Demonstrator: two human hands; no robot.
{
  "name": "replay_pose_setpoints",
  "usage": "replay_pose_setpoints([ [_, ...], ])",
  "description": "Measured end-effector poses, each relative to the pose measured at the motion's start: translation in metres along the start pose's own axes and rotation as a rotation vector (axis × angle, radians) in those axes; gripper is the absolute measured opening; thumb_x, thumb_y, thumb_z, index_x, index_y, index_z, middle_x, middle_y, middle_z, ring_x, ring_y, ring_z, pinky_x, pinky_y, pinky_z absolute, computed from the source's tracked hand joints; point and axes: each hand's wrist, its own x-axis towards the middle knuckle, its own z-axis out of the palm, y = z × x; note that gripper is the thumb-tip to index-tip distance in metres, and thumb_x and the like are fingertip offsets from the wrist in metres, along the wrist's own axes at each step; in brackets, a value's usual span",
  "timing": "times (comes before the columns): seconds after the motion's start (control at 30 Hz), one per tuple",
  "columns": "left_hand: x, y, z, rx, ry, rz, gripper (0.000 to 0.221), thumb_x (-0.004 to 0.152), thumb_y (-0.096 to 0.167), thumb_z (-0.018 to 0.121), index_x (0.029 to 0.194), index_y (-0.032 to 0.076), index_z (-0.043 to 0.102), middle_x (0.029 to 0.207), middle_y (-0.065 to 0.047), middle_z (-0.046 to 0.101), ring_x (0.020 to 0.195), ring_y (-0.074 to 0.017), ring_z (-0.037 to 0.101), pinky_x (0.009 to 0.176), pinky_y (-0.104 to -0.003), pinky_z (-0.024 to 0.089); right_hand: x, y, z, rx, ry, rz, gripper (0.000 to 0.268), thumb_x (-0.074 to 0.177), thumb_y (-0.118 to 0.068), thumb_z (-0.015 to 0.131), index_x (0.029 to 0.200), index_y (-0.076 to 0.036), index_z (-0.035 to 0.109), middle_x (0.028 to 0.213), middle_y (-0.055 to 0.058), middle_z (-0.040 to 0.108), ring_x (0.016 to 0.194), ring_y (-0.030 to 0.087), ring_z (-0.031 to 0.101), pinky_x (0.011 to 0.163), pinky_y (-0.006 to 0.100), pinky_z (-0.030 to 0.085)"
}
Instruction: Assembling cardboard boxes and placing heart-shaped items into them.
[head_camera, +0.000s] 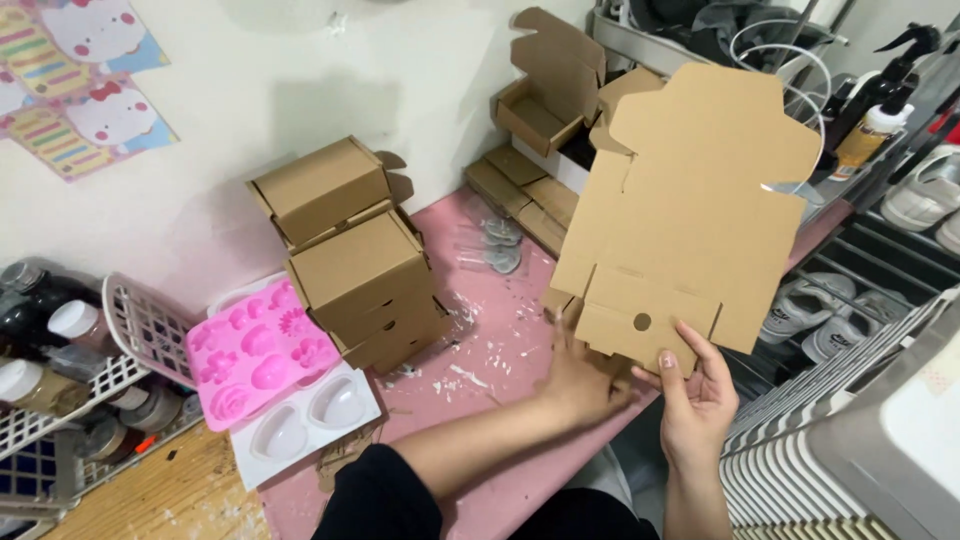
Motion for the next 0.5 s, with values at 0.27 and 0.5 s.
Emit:
replay_pose_setpoints([
  [0.27, 0.0, -0.057, 0.004, -0.163, -0.205, -0.004, 0.048, 0.09, 0.044, 0.063, 0.132, 0.021, 0.065, 0.133, -0.011, 0.065, 0.135, -0.0384, 0.049, 0.118, -0.058, 0.026, -0.01, 0.007, 0.005, 0.02, -0.06, 0.044, 0.041, 0.103, 0.002, 0.056, 0.143, 0.008, 0.05, 0.136, 0.022, 0.06, 0.105, 0.023, 0.07, 0.083, 0.036, 0.065],
  [0.5, -0.121, -0.061, -0.025, 0.019, -0.421, 0.062, 0.077, 0.1, 0.057, 0.046, 0.151, 0.0, 0.041, 0.158, -0.021, 0.042, 0.148, -0.0364, 0.035, 0.12, -0.058, 0.016, -0.013, 0.003, 0.002, 0.025, -0.092, 0.041, 0.04, 0.103, 0.002, 0.056, 0.141, 0.009, 0.05, 0.142, 0.02, 0.056, 0.108, 0.022, 0.069, 0.084, 0.036, 0.065],
])
